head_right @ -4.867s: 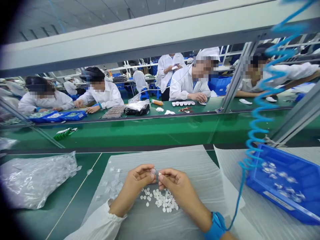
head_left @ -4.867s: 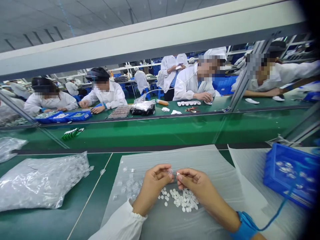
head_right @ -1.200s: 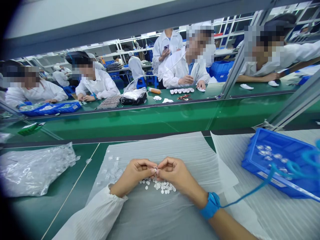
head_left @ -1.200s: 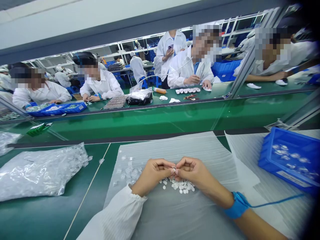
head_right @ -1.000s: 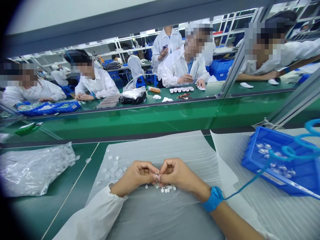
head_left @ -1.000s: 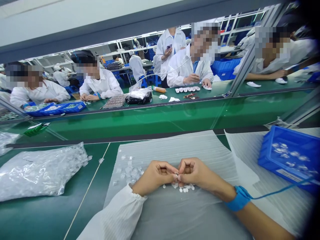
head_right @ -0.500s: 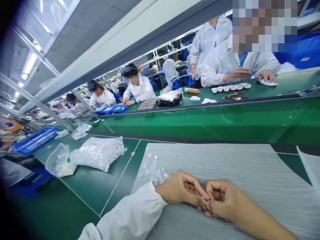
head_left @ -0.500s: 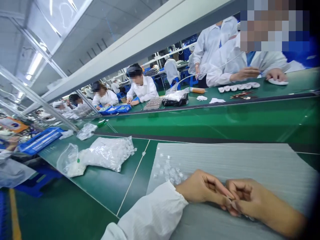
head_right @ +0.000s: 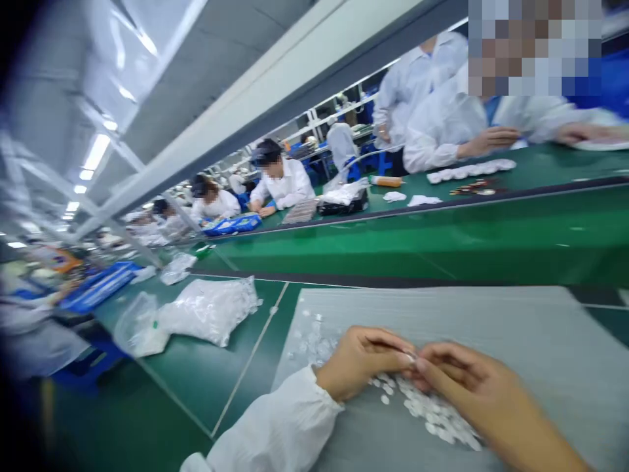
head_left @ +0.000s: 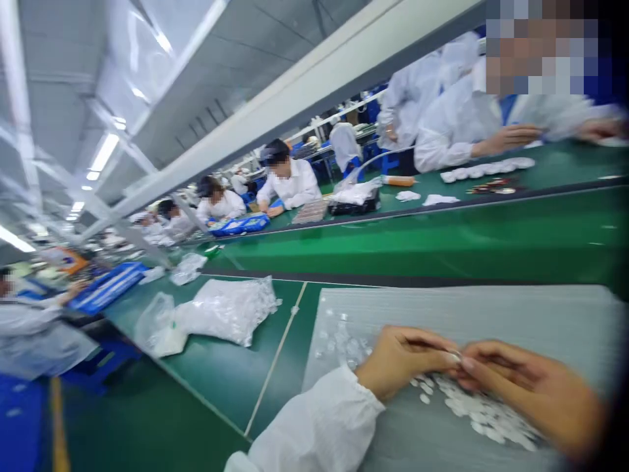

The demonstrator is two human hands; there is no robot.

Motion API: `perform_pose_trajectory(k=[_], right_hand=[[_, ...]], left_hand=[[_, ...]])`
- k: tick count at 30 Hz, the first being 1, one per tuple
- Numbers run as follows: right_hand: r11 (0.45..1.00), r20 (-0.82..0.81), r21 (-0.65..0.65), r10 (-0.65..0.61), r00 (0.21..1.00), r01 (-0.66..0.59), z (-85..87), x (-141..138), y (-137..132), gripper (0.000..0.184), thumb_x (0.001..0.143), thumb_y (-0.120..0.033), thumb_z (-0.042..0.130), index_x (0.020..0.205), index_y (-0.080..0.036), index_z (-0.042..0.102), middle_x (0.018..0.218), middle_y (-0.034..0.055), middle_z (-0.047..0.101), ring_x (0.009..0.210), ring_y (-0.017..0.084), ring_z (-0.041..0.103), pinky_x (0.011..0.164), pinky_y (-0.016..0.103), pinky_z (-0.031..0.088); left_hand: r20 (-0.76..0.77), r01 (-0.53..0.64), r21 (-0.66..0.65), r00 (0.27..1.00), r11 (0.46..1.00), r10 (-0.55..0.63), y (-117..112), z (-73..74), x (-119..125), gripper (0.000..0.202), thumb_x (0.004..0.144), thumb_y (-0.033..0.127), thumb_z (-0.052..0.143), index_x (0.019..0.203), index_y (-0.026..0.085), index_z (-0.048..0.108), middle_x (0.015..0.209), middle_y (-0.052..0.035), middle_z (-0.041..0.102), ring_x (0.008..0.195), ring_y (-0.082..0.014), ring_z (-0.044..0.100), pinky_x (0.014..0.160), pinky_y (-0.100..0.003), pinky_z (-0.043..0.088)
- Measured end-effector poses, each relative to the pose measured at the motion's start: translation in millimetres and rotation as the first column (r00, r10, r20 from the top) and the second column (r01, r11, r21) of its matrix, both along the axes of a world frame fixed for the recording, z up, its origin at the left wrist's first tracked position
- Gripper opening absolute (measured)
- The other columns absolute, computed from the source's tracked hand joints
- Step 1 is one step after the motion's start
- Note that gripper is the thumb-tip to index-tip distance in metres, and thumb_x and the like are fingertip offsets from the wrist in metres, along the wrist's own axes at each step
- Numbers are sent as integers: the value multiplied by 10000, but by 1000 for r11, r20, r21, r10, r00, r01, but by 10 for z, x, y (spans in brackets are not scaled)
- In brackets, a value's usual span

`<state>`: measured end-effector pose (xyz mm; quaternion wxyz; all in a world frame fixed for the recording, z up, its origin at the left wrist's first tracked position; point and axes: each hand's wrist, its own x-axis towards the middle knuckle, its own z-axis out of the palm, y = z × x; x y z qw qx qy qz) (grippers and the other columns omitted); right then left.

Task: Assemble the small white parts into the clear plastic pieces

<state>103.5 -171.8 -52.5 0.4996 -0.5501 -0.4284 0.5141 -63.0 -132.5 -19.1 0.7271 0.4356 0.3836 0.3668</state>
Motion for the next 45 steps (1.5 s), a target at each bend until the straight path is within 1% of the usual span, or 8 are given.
perform_pose_trajectory(k=[3,7,13,20,23,29,38,45], right_hand=[[990,-102,-17,140,985,-143,170,76,4,358,644,-517,821,775,-209,696,711,95,723,688,255,699,660,347,556],[991,-188,21,133,973,-131,270,89,9,243,672,-356,842,756,-187,690,671,33,710,651,186,678,643,284,539],[978,-269,-4,200,942,-208,283,97,-24,179,688,-256,820,715,-176,662,660,21,720,675,183,700,661,280,545],[978,-226,9,207,952,-210,242,87,-46,207,695,-165,723,601,-186,541,547,-44,617,494,120,623,480,210,442],[972,-264,19,231,937,-234,307,92,-60,191,681,-153,728,597,-176,558,563,-56,588,488,107,615,483,206,444],[954,-304,-11,281,910,-298,421,142,-61,190,654,-185,800,647,-157,612,622,-26,638,557,123,647,533,216,474],[957,-280,-69,254,926,-283,286,53,-108,200,635,-110,660,600,-196,483,549,-33,636,459,107,576,423,192,422],[962,-231,-94,231,945,-258,270,22,-133,243,680,-146,678,617,-200,450,595,4,688,468,90,542,425,181,395]], left_hand=[[-68,30,125,997,992,-22,11,21,-13,310,633,334,896,855,138,804,830,-59,722,746,-168,691,747,-287,548],[-19,95,116,995,989,-94,15,37,-10,239,688,286,871,856,133,798,757,-42,718,671,-145,689,685,-260,558],[-2,153,68,988,986,-153,-17,59,-23,235,718,275,854,885,126,783,781,-60,744,698,-158,703,685,-259,557],[39,208,38,977,977,-209,-43,55,0,178,726,246,849,828,121,775,686,-30,703,625,-113,656,619,-213,511],[77,226,11,971,974,-226,-49,50,-15,185,723,238,852,848,125,777,709,-36,716,638,-112,658,627,-211,510],[54,257,-6,965,966,-257,-15,76,-66,214,730,243,848,882,110,779,741,-70,749,672,-139,687,661,-237,527],[71,305,-25,951,952,-302,-54,42,-62,207,725,239,850,867,107,777,717,-62,741,650,-133,674,643,-239,519],[81,286,-43,956,957,-282,-66,-49,-40,181,711,222,858,831,117,774,697,-47,729,623,-115,650,627,-224,502]])
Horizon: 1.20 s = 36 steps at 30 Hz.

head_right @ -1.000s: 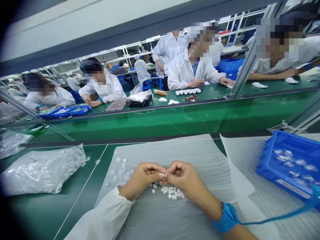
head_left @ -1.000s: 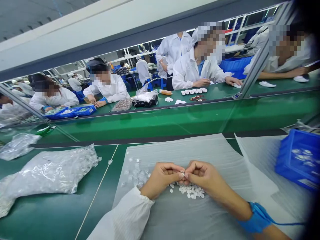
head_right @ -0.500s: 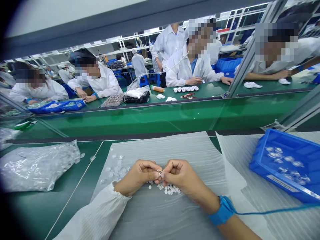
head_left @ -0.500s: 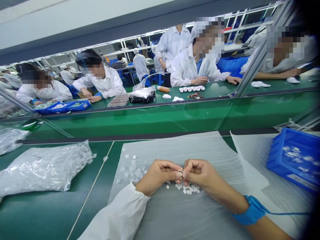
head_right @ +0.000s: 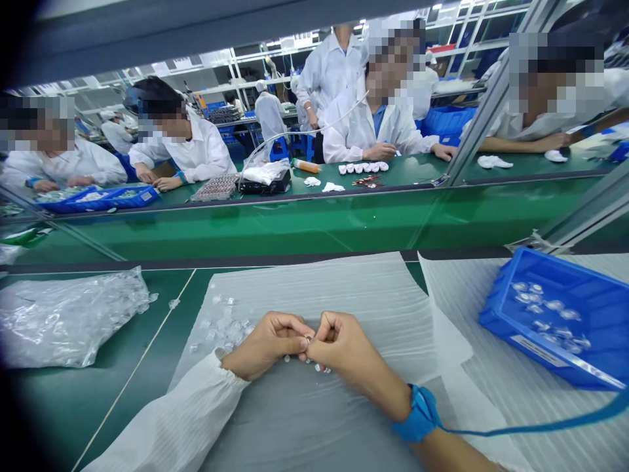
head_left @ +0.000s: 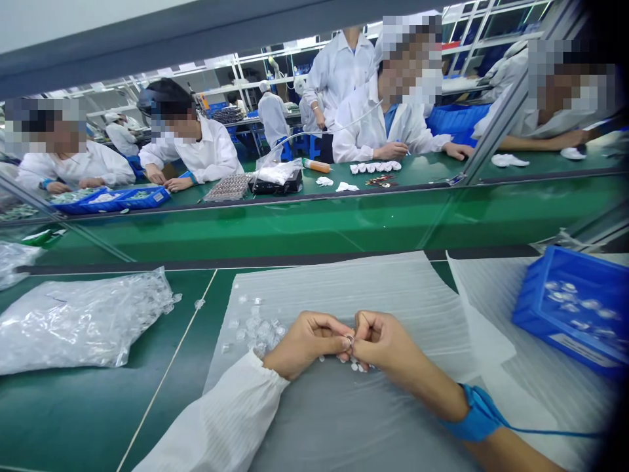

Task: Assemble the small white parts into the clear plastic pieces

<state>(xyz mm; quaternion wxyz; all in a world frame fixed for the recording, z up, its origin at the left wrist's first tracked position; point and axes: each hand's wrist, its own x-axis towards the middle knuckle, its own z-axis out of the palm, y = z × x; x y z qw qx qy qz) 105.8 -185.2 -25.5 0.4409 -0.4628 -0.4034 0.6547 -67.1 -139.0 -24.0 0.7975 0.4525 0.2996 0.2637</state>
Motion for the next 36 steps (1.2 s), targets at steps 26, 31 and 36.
perform_pose_trajectory(k=[26,31,36], right_hand=[[673,410,738,-405,817,-37,126,74,-18,133,919,-181,620,1000,-242,707,905,57,708,792,189,679,652,293,564],[837,398,547,-266,878,6,167,65,-26,86,898,-278,648,907,-239,725,901,59,711,799,203,687,678,296,571],[929,290,371,-98,952,-18,208,77,-27,106,864,-325,680,882,-221,685,904,50,683,823,205,684,734,298,576]], left_hand=[[-34,-180,89,982,980,183,39,90,5,325,772,288,825,1048,144,732,908,-65,733,821,-166,695,820,-302,540],[-2,-142,88,990,986,143,85,28,-21,251,723,232,860,919,140,734,861,-55,728,778,-151,670,776,-290,525],[4,-160,97,987,982,160,65,50,9,261,679,240,886,847,135,716,927,-74,740,797,-172,683,770,-313,536]])
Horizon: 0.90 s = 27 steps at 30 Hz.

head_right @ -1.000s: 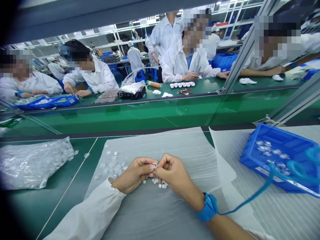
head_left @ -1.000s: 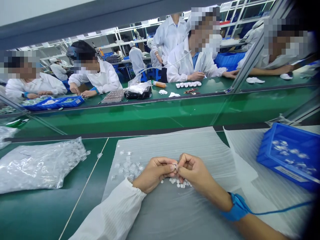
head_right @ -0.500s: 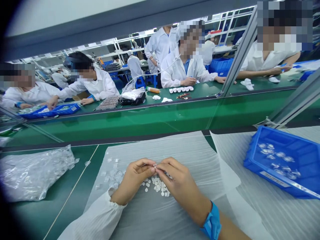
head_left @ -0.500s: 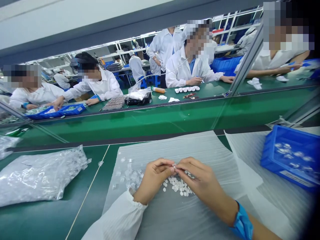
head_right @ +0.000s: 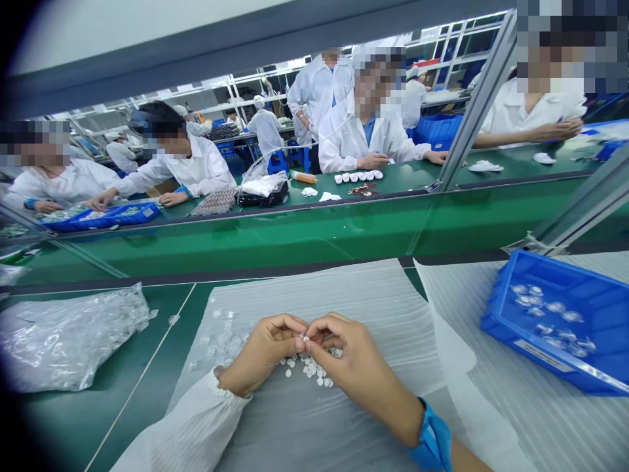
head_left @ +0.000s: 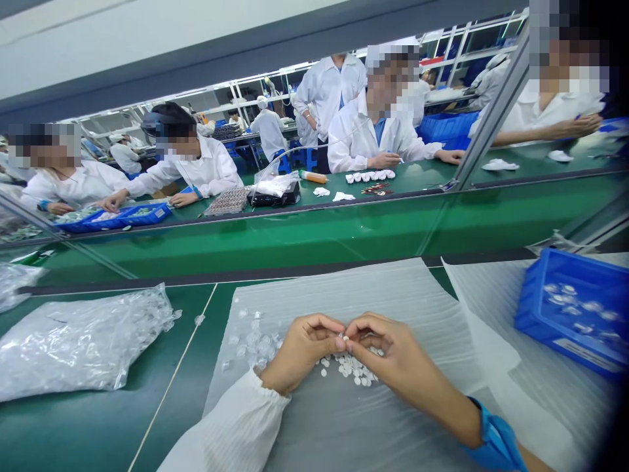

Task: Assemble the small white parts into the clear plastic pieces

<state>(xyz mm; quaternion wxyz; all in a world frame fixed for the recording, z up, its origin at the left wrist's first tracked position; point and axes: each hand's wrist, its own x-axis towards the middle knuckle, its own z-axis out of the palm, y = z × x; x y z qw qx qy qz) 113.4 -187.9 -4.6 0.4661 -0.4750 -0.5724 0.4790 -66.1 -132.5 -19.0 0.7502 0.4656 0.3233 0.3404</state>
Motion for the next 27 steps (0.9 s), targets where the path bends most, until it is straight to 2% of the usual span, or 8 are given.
perform_pose_trajectory(k=[3,6,10,14,20,27], right_hand=[[1000,9,12,0,1000,0,10,22,4,86,850,-299,683,864,-214,683,887,44,666,796,191,666,717,292,565],[998,34,-1,58,998,-58,20,59,12,53,836,-254,682,832,-207,658,848,26,644,736,167,634,672,276,534],[984,37,-91,158,987,-154,31,109,19,81,827,-219,679,814,-202,601,712,-15,597,643,131,556,595,243,450],[973,15,-138,188,982,-184,21,125,20,113,828,-236,689,818,-197,583,683,-25,577,635,124,530,587,235,414],[973,-14,-132,190,982,-190,4,108,2,127,845,-274,672,820,-199,573,680,-24,557,634,131,534,572,234,407],[990,-27,-84,107,994,-109,3,64,7,114,836,-198,646,771,-195,552,734,-16,565,622,118,563,565,233,433]], left_hand=[[-20,-12,-3,1000,1000,12,-11,3,15,272,665,258,895,825,139,710,790,-35,721,725,-145,665,732,-281,519],[-31,23,6,999,1000,-23,-20,-7,23,268,653,257,900,802,134,714,777,-31,701,738,-144,651,716,-269,506],[-26,90,7,996,996,-90,-34,-18,25,239,673,241,885,802,137,713,790,-38,695,762,-146,636,730,-275,503],[-34,110,17,993,994,-110,-38,-36,18,220,684,225,878,798,140,710,779,-30,682,751,-136,624,727,-267,493],[-44,89,38,995,995,-87,-46,-55,39,218,698,256,869,800,142,713,795,-43,699,773,-155,644,741,-280,506],[-22,21,74,1000,997,-19,-40,-13,54,222,694,241,873,822,144,720,844,-37,701,804,-150,644,754,-268,504]])
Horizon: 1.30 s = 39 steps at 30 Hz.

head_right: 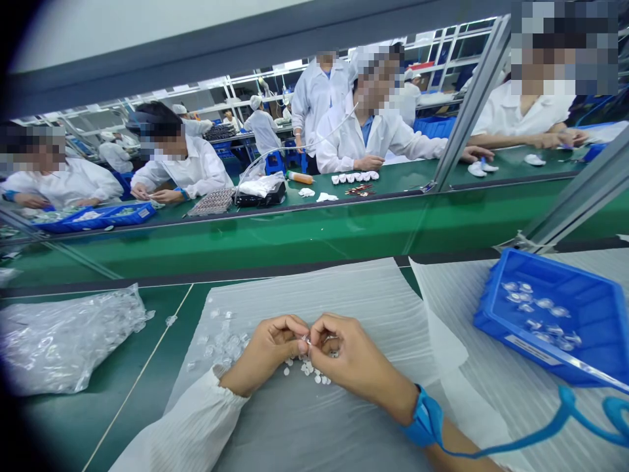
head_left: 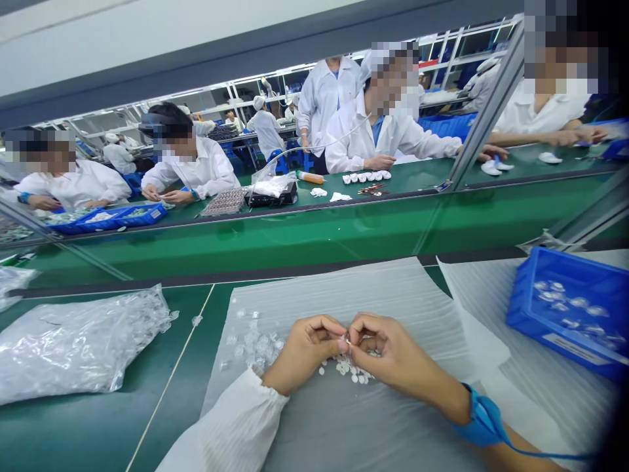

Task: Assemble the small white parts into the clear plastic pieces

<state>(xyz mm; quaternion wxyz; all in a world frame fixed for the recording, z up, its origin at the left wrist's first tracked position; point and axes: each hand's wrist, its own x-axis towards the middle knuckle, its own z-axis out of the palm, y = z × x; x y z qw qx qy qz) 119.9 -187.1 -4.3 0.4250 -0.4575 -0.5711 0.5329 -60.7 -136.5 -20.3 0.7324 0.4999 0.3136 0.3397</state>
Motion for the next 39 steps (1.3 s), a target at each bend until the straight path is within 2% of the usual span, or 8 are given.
perform_pose_trajectory(k=[5,7,10,15,21,28,33,39], right_hand=[[985,40,144,-105,994,98,-14,-7,13,74,828,-189,640,775,-195,589,889,28,566,724,142,591,606,249,512],[980,55,161,-128,990,118,-6,-5,15,72,825,-188,638,771,-196,591,892,34,578,749,154,611,621,257,530],[987,85,106,-133,987,124,8,2,19,65,837,-207,636,785,-194,599,825,25,613,721,157,638,630,263,536],[987,38,-19,-159,987,159,-17,17,38,114,826,-265,688,909,-195,655,823,33,699,770,191,696,684,284,556],[975,-39,-12,-220,975,220,-141,-24,54,119,830,-312,713,871,-203,734,906,44,726,826,194,702,761,300,566],[955,-96,-97,-289,952,280,-241,-71,39,223,816,-398,746,918,-200,752,769,43,740,775,207,700,736,315,565],[955,-120,-141,-278,953,261,-255,-79,51,254,791,-411,768,901,-183,757,809,58,754,758,200,693,728,316,561],[952,-157,-180,-277,948,248,-217,-56,80,258,729,-379,824,845,-174,720,703,30,721,691,176,673,674,286,543]], left_hand=[[-39,0,-45,999,999,-1,13,13,-6,265,745,284,842,933,134,732,846,-67,734,805,-160,675,776,-279,523],[-54,-27,-55,998,998,24,24,24,-7,292,765,316,826,966,128,729,827,-69,738,758,-156,682,760,-283,534],[-78,-96,-32,993,995,93,44,34,-14,293,764,330,825,958,131,734,837,-63,736,727,-143,676,739,-272,539],[-150,-97,7,984,995,97,57,-1,-32,326,755,317,831,1026,153,751,893,-82,742,887,-196,685,834,-302,536],[-183,-165,164,964,973,194,57,-59,-16,260,733,304,839,959,186,784,945,-66,706,871,-189,675,764,-272,553],[-219,-178,292,944,940,247,17,-62,11,201,768,277,801,949,190,788,947,-71,684,862,-202,692,754,-289,583],[-233,-168,326,940,930,251,-8,-81,14,191,775,282,796,945,196,793,916,-64,666,829,-204,696,734,-298,588],[-223,-106,320,957,941,184,7,-34,-11,194,782,272,793,965,207,805,866,-58,652,828,-201,680,743,-300,572]])
